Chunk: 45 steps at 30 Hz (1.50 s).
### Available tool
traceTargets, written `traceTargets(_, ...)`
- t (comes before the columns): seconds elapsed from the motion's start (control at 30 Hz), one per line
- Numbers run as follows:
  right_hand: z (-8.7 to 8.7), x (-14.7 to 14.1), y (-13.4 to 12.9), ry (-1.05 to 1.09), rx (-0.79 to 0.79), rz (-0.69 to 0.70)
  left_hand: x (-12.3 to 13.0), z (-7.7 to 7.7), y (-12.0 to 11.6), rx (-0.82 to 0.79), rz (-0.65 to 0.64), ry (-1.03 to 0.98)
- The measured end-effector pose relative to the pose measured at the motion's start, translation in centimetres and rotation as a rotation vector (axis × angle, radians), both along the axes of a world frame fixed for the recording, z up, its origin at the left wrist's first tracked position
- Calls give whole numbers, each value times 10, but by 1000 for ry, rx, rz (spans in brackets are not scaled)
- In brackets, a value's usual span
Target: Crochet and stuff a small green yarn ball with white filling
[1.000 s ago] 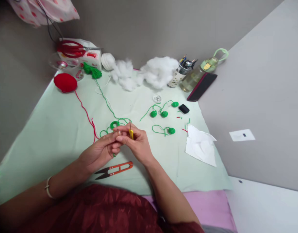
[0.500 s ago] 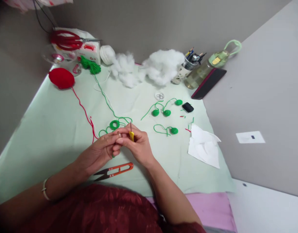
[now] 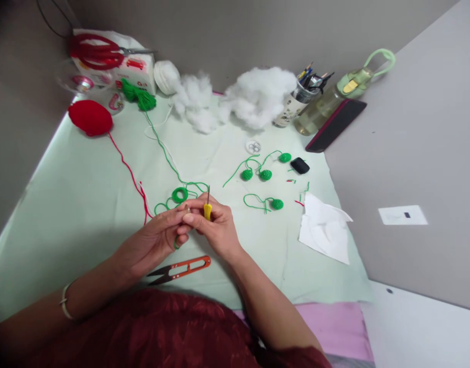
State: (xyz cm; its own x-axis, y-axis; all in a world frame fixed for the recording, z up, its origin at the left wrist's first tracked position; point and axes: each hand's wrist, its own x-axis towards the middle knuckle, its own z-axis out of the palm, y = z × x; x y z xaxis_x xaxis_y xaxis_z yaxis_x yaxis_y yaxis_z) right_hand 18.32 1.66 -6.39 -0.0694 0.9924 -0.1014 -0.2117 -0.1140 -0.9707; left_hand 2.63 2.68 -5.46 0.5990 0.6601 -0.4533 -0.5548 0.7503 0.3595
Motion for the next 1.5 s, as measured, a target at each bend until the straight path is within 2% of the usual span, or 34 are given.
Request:
traceTargets(0.33,0,-1,1,76,-66,8,2,-1,2,-7,3,1)
traceTargets(0.5,0,7,6,226,-87,177,-1,-3,3,76,-51,46)
traceTargets(0.73,-3,16,8,272,-190,234,-2,-4,3,217,-98,172)
traceTargets(0.9,-2,17,8,267,-203,246,-2,0,3,209,-89,258)
traceTargets(1.17,0,14,7,294,-274,256,1,-1,5,193,-81,225)
traceTargets(1.33,-3,17,6,329,-260,308,1,-1,3,221,-81,253)
traceTargets(1.5,2,16,7,257,-271,226,0,1,3,222,-44,254)
